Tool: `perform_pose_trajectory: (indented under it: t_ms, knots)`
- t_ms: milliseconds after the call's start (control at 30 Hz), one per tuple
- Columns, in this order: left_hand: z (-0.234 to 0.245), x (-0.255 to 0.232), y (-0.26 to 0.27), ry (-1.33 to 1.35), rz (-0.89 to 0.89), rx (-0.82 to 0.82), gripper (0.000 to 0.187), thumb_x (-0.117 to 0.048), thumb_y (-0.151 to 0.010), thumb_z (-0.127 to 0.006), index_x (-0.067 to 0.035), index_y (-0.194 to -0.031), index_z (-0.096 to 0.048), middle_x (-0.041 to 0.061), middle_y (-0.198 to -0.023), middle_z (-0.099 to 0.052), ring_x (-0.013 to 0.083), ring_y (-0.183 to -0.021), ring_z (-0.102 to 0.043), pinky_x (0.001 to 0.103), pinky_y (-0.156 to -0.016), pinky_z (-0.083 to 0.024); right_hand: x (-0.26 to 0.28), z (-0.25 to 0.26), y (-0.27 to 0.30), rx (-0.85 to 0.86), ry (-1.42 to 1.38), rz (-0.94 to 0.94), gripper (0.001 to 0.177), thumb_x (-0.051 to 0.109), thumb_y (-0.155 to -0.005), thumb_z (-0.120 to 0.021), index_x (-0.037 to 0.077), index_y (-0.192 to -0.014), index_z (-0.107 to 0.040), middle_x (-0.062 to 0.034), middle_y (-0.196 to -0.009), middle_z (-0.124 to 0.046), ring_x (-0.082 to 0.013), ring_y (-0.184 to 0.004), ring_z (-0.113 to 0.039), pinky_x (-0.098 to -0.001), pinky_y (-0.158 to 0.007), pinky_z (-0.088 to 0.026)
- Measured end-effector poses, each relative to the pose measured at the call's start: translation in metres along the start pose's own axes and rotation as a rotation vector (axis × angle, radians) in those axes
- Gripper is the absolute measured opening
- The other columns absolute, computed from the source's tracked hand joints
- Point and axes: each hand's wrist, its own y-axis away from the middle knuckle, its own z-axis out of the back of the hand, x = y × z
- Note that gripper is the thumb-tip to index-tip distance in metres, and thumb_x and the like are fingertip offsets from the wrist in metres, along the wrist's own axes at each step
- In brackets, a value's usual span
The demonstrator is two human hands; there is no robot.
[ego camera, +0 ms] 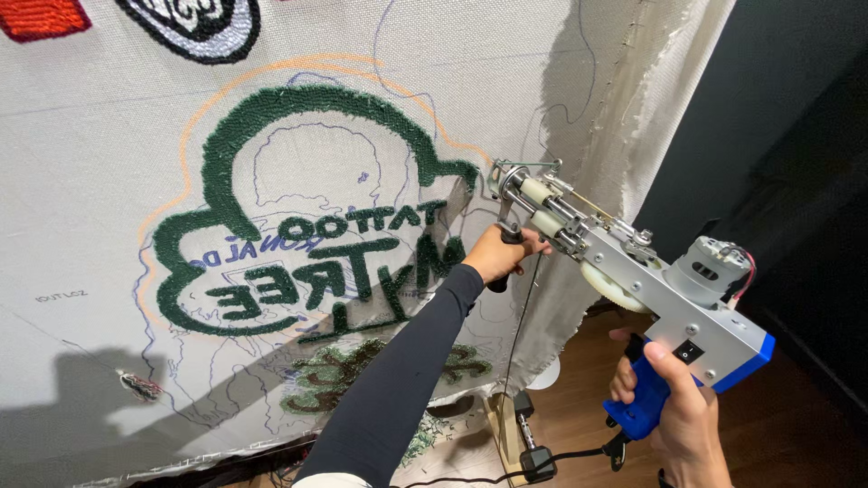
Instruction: The person uses a tufting gun to insert green yarn into a stretched canvas, following a traced outline. They guide the machine with both hands, occasionally stopping to pull loose yarn strands from the fabric by hand.
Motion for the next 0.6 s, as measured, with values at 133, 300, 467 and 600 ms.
perform_pose_trajectory:
  t_ms: [133,300,467,600]
  knots:
    - [-0.002,0.005,0.006,-0.039,0.039,-0.005,0.022,-0.020,-0.096,-0.068,-0.002,-0.108,-0.072,0.000,-0.095,-0.080,0.0073,-0.063,-0.061,0.026,-0.055,-0.054,-0.002,-0.004,0.007,-0.023,0.017,-0.016,0.052,0.032,-0.091,-0.060,-0.011,-0.120,-0.061,-0.0100,-0.064,-0.050,-0.0187,-0.054,-0.048,-0.0352,-0.055,-0.042]
    - [0.004,0.058,0.004,0.198,0.051,0.018,0.022,-0.021,-0.094,-0.068,-0.004,-0.108,-0.067,0.004,-0.101,-0.080,0.0062,-0.074,-0.071,0.027,-0.058,-0.055,-0.016,-0.009,0.011,-0.029,0.050,-0.068,0.048,0.031,-0.090,-0.063,-0.009,-0.115,-0.064,-0.0094,-0.064,-0.051,-0.0188,-0.052,-0.050,-0.0345,-0.052,-0.043]
    - [0.010,0.081,0.004,0.132,0.046,-0.017,0.021,-0.023,-0.091,-0.073,-0.004,-0.098,-0.071,0.006,-0.097,-0.080,0.0099,-0.061,-0.064,0.027,-0.056,-0.055,-0.022,-0.014,0.010,-0.025,0.020,-0.115,0.046,0.032,-0.088,-0.064,-0.007,-0.114,-0.065,-0.0081,-0.063,-0.051,-0.0175,-0.052,-0.050,-0.0336,-0.051,-0.043]
    - [0.009,0.073,0.009,0.034,0.112,-0.093,0.024,-0.026,-0.087,-0.080,-0.004,-0.093,-0.075,0.004,-0.087,-0.076,0.0114,-0.058,-0.064,0.027,-0.055,-0.054,-0.021,-0.019,0.009,-0.038,0.031,-0.130,0.045,0.032,-0.089,-0.063,-0.006,-0.113,-0.065,-0.0074,-0.063,-0.051,-0.0170,-0.052,-0.050,-0.0331,-0.051,-0.043]
